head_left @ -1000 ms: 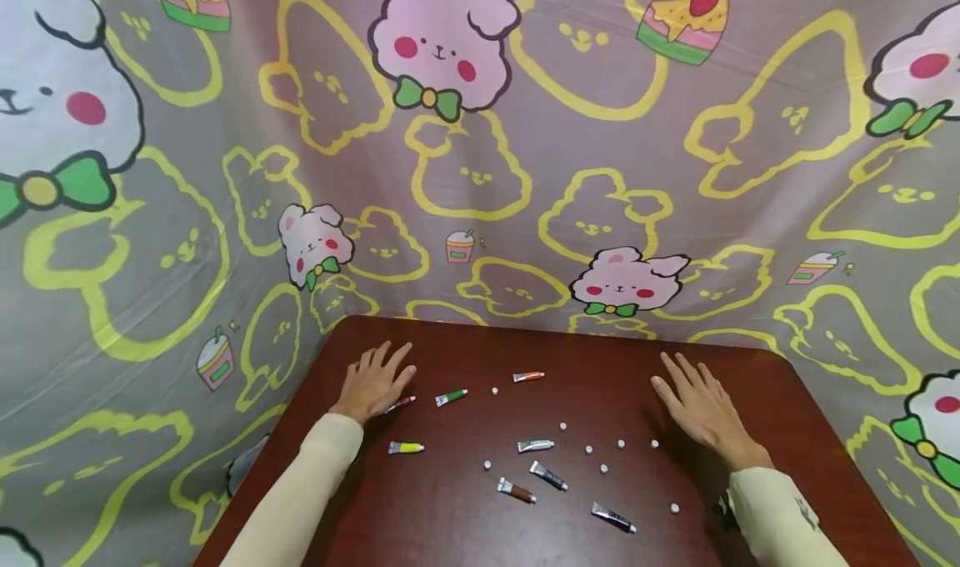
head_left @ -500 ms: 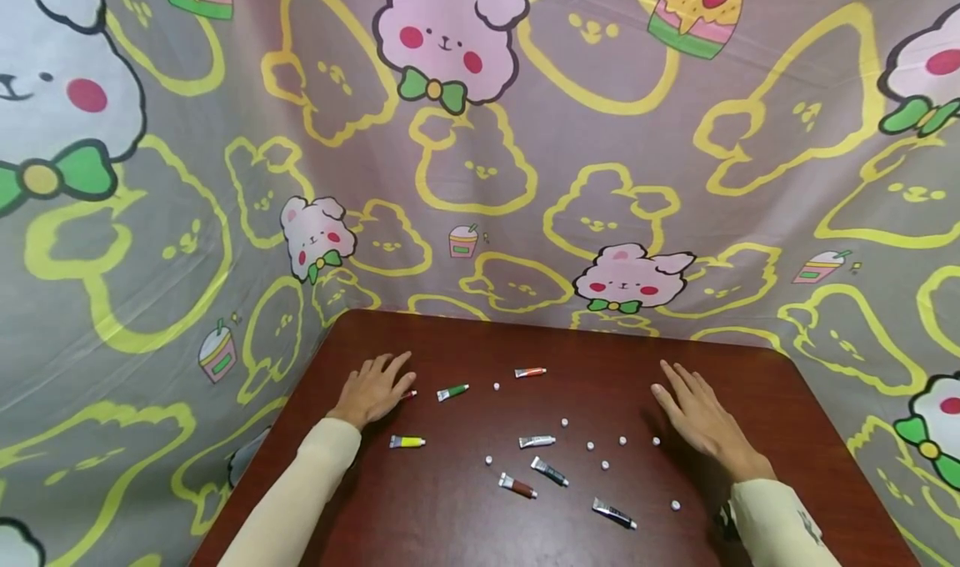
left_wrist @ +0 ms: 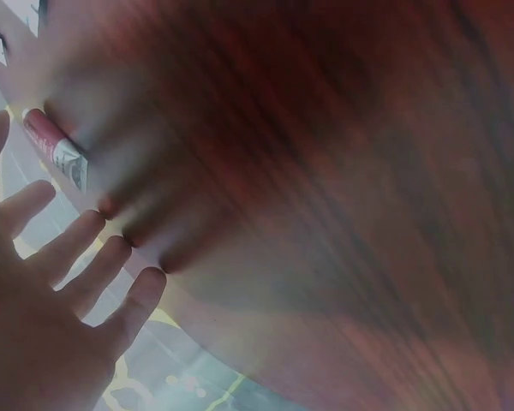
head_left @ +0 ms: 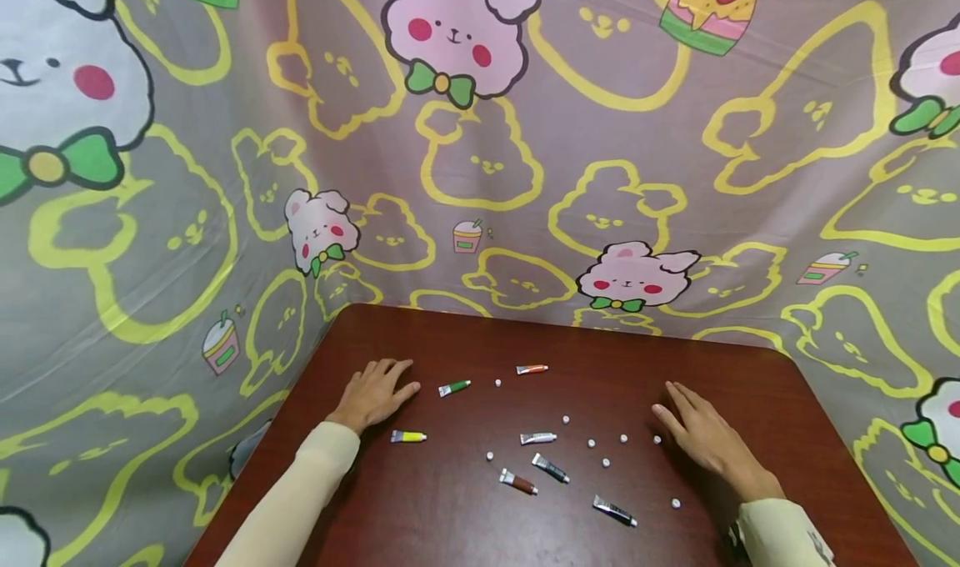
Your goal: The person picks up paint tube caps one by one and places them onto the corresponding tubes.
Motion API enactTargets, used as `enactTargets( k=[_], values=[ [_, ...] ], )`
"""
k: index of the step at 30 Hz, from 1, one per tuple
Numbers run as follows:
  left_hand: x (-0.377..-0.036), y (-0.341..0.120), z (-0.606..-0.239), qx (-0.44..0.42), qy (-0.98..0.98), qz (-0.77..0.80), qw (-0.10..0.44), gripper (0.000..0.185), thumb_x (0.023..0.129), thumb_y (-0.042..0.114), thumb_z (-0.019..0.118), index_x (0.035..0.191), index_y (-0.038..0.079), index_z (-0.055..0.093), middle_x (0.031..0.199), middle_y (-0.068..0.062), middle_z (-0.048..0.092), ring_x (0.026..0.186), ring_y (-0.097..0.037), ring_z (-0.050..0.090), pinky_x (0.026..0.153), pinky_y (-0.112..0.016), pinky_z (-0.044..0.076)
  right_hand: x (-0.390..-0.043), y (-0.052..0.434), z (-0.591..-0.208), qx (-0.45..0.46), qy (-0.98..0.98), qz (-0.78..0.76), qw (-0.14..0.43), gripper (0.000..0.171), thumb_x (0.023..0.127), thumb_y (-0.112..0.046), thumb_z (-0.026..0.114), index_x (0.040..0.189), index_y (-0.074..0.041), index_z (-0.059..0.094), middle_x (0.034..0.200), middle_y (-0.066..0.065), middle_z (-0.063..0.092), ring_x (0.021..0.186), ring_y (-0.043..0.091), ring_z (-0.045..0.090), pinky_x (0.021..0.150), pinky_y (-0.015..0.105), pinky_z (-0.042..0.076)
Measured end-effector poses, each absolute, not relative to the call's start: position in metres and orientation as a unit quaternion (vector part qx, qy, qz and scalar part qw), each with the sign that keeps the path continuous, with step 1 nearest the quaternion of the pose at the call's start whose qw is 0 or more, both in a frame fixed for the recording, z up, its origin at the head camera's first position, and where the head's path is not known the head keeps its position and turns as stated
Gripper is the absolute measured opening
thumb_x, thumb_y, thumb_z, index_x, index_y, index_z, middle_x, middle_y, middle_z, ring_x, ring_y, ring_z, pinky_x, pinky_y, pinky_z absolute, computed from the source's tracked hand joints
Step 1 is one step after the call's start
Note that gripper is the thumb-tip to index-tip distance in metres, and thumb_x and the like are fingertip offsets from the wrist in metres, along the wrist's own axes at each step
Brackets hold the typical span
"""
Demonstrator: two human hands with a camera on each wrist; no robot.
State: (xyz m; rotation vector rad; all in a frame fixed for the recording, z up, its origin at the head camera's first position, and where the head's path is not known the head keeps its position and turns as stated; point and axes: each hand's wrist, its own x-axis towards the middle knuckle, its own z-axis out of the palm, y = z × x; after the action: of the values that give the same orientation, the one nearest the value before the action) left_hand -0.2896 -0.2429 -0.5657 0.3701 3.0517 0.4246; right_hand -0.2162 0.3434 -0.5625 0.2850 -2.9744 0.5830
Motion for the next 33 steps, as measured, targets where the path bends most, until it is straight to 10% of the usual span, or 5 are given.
enactTargets(
  k=[11, 33],
  values=[
    [-0.284, -0.243, -0.562, 0.139, 0.984, 0.111, -0.02, 0.059, 0.101, 0.054, 0.072, 0.145, 0.014, 0.066, 0.149, -0.015, 0.06, 0.136, -0.04, 0.055, 0.105, -0.065, 0.048, -0.201, 0.342, -0.57, 0.14, -0.967, 0.164, 0.134, 0.064, 0.094, -0.036, 0.085, 0.136, 0.008, 0.068, 0.131, 0.03, 0.067, 0.119, 0.053, 0.064, 0.1, 0.069, 0.051],
    [-0.27, -0.238, -0.56, 0.149, 0.983, 0.101, -0.036, 0.029, 0.1, 0.03, 0.08, 0.125, 0.015, 0.075, 0.12, -0.009, 0.07, 0.116, -0.035, 0.066, 0.089, -0.056, 0.051, -0.193, 0.331, -0.579, 0.147, -0.96, 0.204, 0.126, 0.031, 0.083, -0.029, 0.094, 0.099, -0.012, 0.073, 0.079, -0.012, 0.056, 0.074, 0.001, 0.051, 0.064, 0.029, 0.044]
  ],
)
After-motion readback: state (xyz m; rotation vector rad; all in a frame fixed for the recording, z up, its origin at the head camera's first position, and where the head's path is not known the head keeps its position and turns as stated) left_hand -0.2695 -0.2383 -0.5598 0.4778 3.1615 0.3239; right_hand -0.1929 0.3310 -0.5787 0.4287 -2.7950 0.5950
